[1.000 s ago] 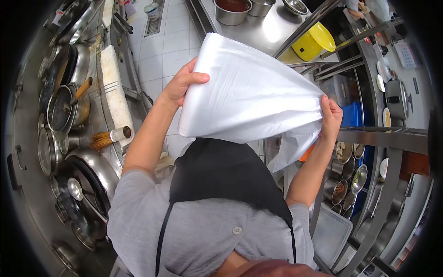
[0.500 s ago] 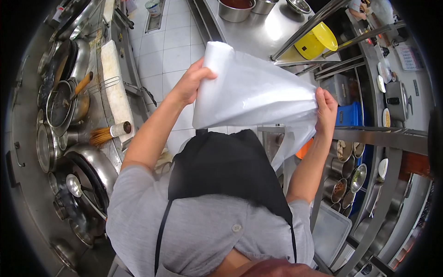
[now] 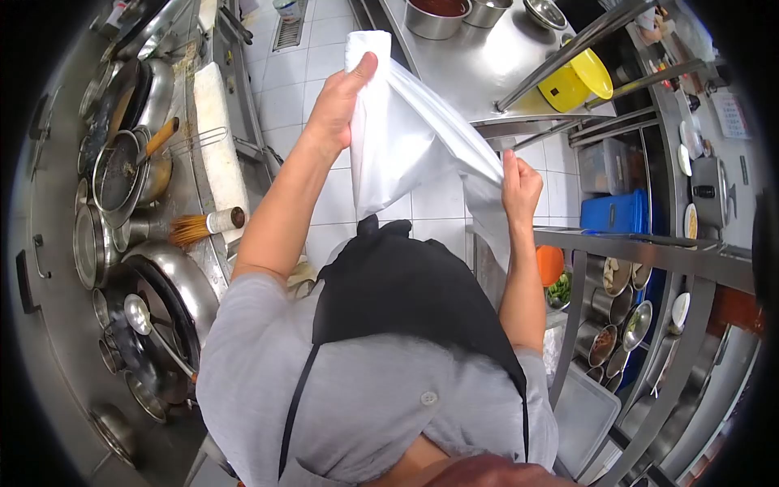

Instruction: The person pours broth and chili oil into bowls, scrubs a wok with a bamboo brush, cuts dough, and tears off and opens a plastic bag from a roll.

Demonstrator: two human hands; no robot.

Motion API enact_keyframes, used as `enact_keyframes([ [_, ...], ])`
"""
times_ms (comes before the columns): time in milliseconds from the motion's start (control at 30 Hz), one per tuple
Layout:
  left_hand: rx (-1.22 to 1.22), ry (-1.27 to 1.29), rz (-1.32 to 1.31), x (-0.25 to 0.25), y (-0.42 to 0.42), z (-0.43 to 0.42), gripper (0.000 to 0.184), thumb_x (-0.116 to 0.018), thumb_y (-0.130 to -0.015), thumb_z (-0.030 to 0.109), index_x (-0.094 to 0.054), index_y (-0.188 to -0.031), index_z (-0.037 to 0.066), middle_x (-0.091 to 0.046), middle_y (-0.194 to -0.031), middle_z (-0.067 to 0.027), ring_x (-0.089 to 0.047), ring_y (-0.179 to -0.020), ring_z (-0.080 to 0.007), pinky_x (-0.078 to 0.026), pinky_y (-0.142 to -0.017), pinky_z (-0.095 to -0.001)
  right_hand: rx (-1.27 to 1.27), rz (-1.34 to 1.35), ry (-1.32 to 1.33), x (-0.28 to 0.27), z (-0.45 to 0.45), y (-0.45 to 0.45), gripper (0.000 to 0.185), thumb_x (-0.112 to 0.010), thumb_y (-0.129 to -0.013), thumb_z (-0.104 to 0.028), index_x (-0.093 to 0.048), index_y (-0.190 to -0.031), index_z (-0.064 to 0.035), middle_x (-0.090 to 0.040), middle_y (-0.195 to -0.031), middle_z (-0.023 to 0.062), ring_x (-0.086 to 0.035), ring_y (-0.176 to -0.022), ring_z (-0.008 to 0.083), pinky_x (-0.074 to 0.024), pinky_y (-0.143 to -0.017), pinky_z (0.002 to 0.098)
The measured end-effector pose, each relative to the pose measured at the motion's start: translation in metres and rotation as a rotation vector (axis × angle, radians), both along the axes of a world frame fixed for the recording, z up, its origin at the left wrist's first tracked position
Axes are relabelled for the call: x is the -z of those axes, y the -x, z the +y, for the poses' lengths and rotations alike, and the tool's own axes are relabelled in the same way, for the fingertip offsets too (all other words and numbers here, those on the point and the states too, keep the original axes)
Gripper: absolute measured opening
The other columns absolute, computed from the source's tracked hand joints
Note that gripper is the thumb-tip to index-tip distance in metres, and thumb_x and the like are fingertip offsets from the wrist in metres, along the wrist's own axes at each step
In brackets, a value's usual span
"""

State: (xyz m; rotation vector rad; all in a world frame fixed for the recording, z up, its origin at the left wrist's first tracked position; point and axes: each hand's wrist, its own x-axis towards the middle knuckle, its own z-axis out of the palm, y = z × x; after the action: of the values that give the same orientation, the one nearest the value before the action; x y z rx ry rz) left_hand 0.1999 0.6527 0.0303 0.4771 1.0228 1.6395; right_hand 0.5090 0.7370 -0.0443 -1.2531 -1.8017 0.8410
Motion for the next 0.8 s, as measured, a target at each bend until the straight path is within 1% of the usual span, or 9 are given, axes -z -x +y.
enact_keyframes([
  [100,0.046,0.017,0.011,0.0,0.005,0.008,0.06,-0.075,-0.081,0.046,-0.06,-0.105,-0.007,-0.066,-0.095,-0.0131,-0.065,-0.087,-0.0202,-0.053,-0.078,-0.034,-0.12,-0.011,0.086,-0.008,0.021,-0.007,0.045,-0.067,-0.087,-0.033,-0.052,-0.063,0.0013,-0.04,-0.054,0.006,-0.037,-0.056,0.0118,-0.0331,-0.05,0.0321],
  [167,0.014,0.142,0.273,0.001,0.039,0.019,0.053,-0.075,-0.08,0.049,-0.064,-0.09,-0.002,-0.065,-0.081,-0.0079,-0.062,-0.071,-0.0158,-0.051,-0.067,-0.0305,-0.319,-0.167,0.08,-0.039,0.025,-0.021,0.039,-0.072,-0.081,-0.032,-0.057,-0.069,0.0014,-0.049,-0.057,0.0092,-0.046,-0.056,0.0144,-0.039,-0.054,0.0332],
  [233,-0.137,0.093,0.687,-0.047,0.055,0.017,0.049,-0.074,-0.079,0.052,-0.064,-0.077,0.004,-0.06,-0.07,-0.0022,-0.052,-0.059,-0.0098,-0.042,-0.052,-0.0277,-0.431,-0.487,0.05,-0.063,0.024,-0.025,0.031,-0.078,-0.07,-0.028,-0.067,-0.083,-0.0015,-0.065,-0.072,0.015,-0.063,-0.067,0.0252,-0.0477,-0.065,0.0368],
  [300,-0.109,0.175,0.793,-0.062,0.139,0.028,0.058,-0.071,-0.085,0.045,-0.061,-0.116,-0.003,-0.068,-0.101,-0.01,-0.066,-0.086,-0.0163,-0.053,-0.08,-0.0294,-0.365,-0.599,0.16,-0.055,0.044,-0.042,0.03,-0.079,-0.07,-0.022,-0.072,-0.092,-0.0026,-0.069,-0.077,0.0175,-0.066,-0.072,0.0273,-0.0496,-0.071,0.0344],
  [333,-0.188,0.087,0.685,-0.087,0.15,0.028,0.061,-0.071,-0.084,0.045,-0.059,-0.12,-0.004,-0.067,-0.103,-0.0102,-0.067,-0.086,-0.0165,-0.054,-0.081,-0.031,-0.312,-0.641,0.212,-0.052,0.058,-0.053,0.031,-0.079,-0.069,-0.02,-0.072,-0.094,-0.0024,-0.07,-0.079,0.0175,-0.067,-0.074,0.0265,-0.0497,-0.072,0.0336],
  [367,-0.173,0.1,0.579,-0.112,0.16,0.024,0.053,-0.076,-0.08,0.042,-0.065,-0.105,-0.004,-0.068,-0.093,-0.0085,-0.066,-0.076,-0.0151,-0.054,-0.07,-0.0276,-0.266,-0.679,0.261,-0.049,0.071,-0.063,0.033,-0.079,-0.069,-0.018,-0.073,-0.097,-0.0022,-0.071,-0.082,0.0175,-0.068,-0.077,0.0257,-0.0499,-0.074,0.0329],
  [400,-0.194,0.129,0.534,-0.127,0.189,0.025,0.058,-0.077,-0.08,0.037,-0.06,-0.116,-0.005,-0.068,-0.104,-0.0122,-0.068,-0.087,-0.0187,-0.055,-0.08,-0.0304,-0.224,-0.648,0.262,-0.037,0.086,-0.075,0.034,-0.079,-0.068,-0.018,-0.073,-0.097,-0.0024,-0.071,-0.083,0.0174,-0.068,-0.078,0.0265,-0.05,-0.075,0.0342],
  [700,-0.352,0.262,0.708,-0.188,0.331,0.005,0.055,-0.072,-0.085,0.037,-0.058,-0.123,0.001,-0.064,-0.115,-0.0111,-0.063,-0.1,-0.0199,-0.051,-0.088,-0.0318,-0.135,-0.216,0.493,-0.013,0.11,-0.106,0.036,-0.083,-0.063,-0.019,-0.074,-0.094,-0.0027,-0.072,-0.083,0.0131,-0.067,-0.073,0.0249,-0.0497,-0.076,0.0366],
  [800,-0.361,0.25,0.664,-0.173,0.258,-0.011,0.055,-0.069,-0.087,0.038,-0.057,-0.126,0.002,-0.062,-0.12,-0.0109,-0.062,-0.105,-0.02,-0.05,-0.091,-0.0324,-0.235,-0.967,0.222,0.0,0.118,-0.097,0.049,-0.085,-0.062,-0.026,-0.071,-0.104,-0.0034,-0.072,-0.09,0.0133,-0.066,-0.081,0.0291,-0.0508,-0.08,0.0372],
])
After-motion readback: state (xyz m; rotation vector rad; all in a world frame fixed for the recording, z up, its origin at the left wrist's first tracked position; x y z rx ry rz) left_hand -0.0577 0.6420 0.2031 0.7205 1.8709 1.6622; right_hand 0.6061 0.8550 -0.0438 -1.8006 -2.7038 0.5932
